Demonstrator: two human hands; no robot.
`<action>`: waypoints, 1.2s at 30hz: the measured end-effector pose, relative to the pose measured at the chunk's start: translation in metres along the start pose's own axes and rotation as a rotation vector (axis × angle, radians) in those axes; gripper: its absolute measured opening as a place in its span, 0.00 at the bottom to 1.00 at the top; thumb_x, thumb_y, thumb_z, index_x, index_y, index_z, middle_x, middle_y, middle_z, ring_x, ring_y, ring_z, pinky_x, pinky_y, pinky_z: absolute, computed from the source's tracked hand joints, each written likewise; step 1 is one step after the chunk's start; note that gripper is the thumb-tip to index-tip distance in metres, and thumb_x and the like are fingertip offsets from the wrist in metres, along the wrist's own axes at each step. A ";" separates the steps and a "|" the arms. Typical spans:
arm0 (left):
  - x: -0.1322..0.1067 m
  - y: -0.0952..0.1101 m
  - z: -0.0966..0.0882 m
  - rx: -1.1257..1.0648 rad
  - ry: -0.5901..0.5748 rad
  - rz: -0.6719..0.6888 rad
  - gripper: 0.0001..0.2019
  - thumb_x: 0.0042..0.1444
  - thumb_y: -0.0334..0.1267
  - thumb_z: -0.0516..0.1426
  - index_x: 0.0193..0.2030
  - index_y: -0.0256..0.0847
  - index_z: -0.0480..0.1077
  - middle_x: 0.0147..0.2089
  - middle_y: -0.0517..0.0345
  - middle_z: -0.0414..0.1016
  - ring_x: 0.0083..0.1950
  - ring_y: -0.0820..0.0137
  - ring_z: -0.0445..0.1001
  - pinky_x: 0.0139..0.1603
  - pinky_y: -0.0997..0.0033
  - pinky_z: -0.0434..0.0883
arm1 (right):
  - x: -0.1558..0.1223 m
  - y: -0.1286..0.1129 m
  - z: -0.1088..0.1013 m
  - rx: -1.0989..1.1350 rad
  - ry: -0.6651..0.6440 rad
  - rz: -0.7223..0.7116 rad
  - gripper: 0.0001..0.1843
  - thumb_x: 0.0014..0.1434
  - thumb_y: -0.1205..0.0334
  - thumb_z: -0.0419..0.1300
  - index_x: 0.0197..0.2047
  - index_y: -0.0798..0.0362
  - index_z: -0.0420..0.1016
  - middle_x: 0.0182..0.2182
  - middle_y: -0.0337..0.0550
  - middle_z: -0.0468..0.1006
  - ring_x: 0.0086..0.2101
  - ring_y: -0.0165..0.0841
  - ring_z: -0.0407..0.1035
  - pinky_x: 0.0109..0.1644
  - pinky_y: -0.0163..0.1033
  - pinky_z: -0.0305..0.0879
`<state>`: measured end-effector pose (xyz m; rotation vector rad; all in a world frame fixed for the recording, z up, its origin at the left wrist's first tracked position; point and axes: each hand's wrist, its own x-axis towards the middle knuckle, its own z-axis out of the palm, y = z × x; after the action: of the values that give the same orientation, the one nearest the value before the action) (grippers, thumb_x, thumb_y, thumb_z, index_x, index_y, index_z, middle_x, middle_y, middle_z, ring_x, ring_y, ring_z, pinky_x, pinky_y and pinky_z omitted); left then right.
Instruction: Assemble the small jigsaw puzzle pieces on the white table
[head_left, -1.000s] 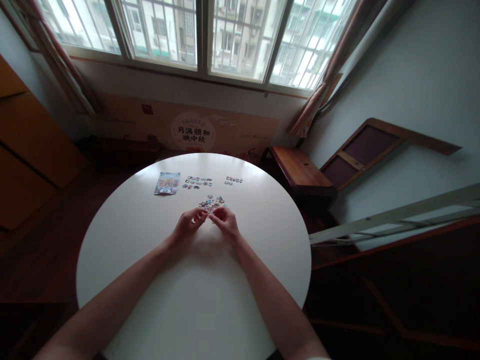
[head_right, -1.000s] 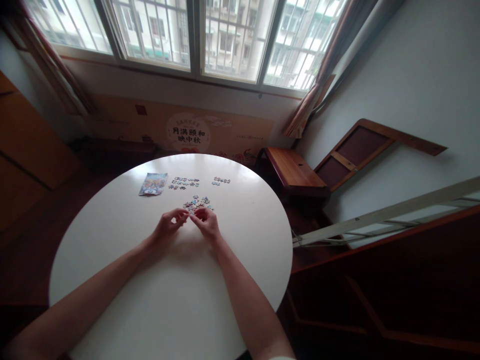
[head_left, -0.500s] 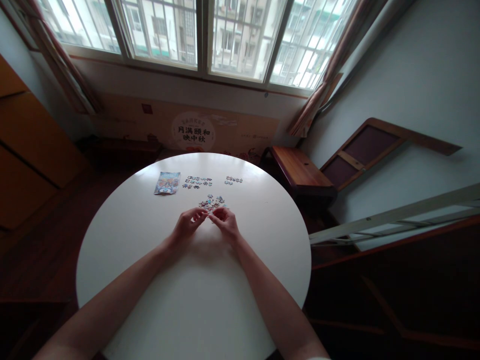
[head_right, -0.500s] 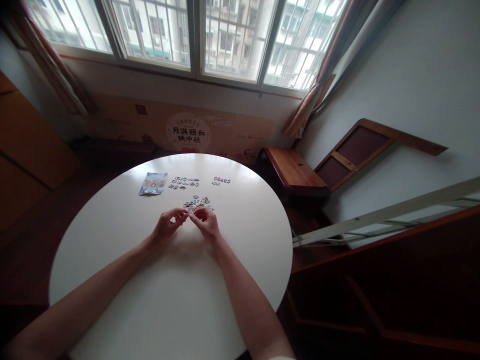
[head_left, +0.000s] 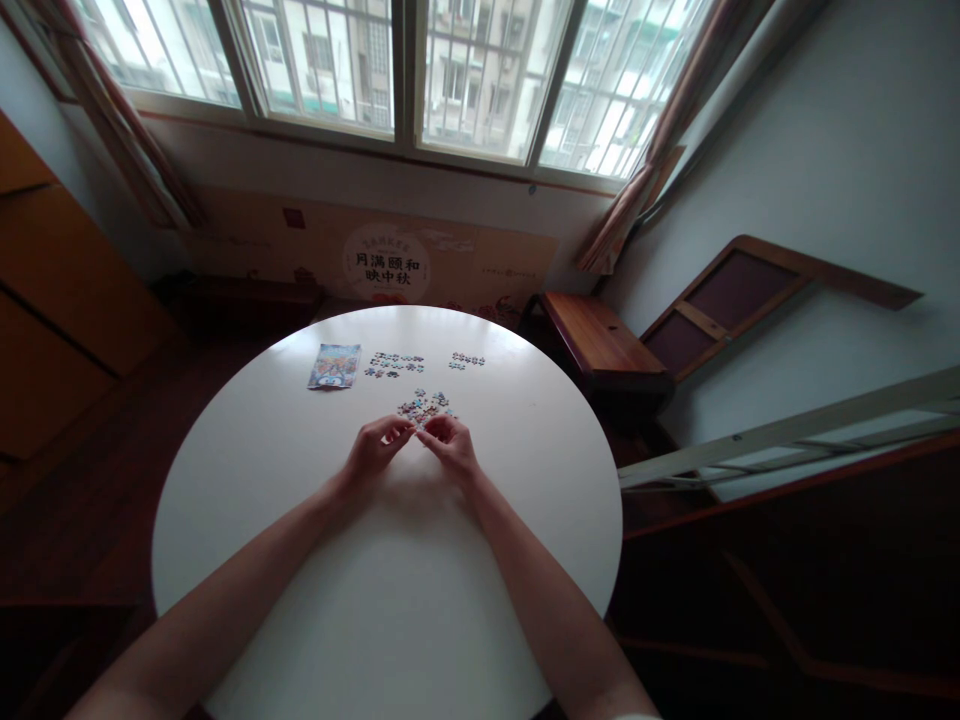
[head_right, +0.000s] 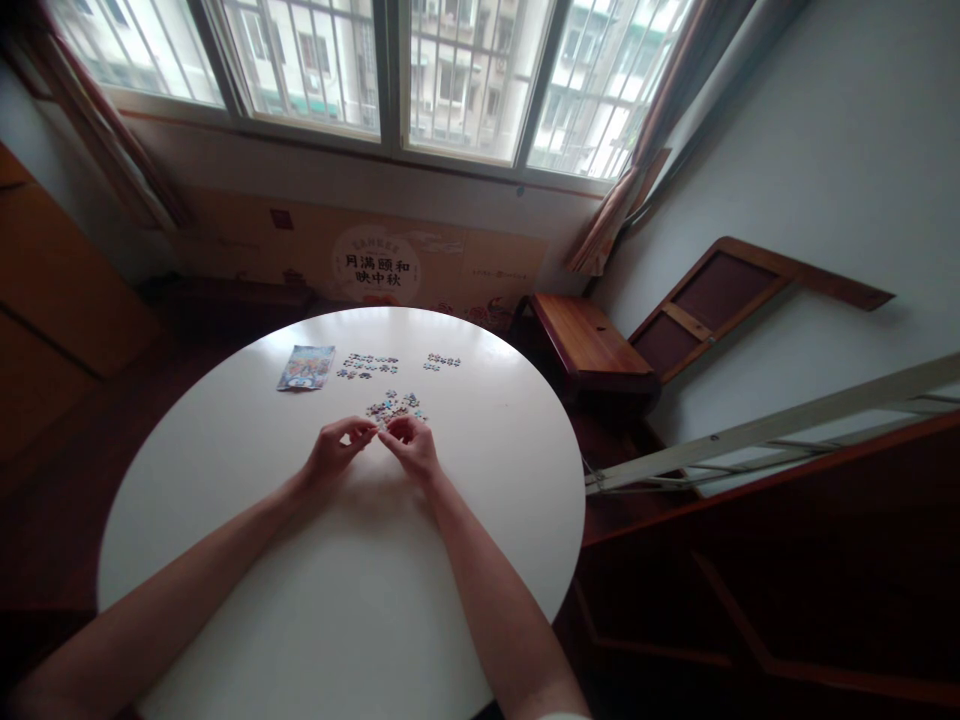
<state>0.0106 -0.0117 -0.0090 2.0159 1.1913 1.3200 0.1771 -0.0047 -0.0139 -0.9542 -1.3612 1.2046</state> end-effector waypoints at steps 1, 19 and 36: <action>0.000 0.000 0.000 0.006 0.002 0.003 0.08 0.56 0.40 0.57 0.35 0.38 0.73 0.30 0.57 0.76 0.28 0.74 0.71 0.30 0.76 0.68 | 0.000 0.000 0.000 -0.001 0.000 0.000 0.15 0.45 0.53 0.67 0.32 0.54 0.71 0.25 0.37 0.72 0.25 0.28 0.66 0.28 0.33 0.61; -0.001 -0.002 0.001 0.024 0.001 0.015 0.08 0.57 0.40 0.56 0.36 0.38 0.74 0.29 0.58 0.75 0.28 0.74 0.71 0.31 0.75 0.68 | 0.001 0.002 0.000 -0.023 -0.005 -0.012 0.16 0.46 0.52 0.66 0.32 0.53 0.70 0.25 0.37 0.72 0.24 0.27 0.65 0.27 0.33 0.59; 0.000 0.000 0.000 0.026 0.012 0.017 0.09 0.56 0.40 0.56 0.35 0.38 0.74 0.28 0.58 0.76 0.27 0.74 0.71 0.30 0.76 0.69 | 0.000 -0.001 0.000 -0.014 -0.011 -0.003 0.15 0.46 0.53 0.66 0.31 0.54 0.70 0.24 0.37 0.71 0.24 0.27 0.64 0.27 0.33 0.59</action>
<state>0.0111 -0.0120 -0.0089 2.0438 1.2051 1.3331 0.1771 -0.0051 -0.0125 -0.9563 -1.3809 1.2018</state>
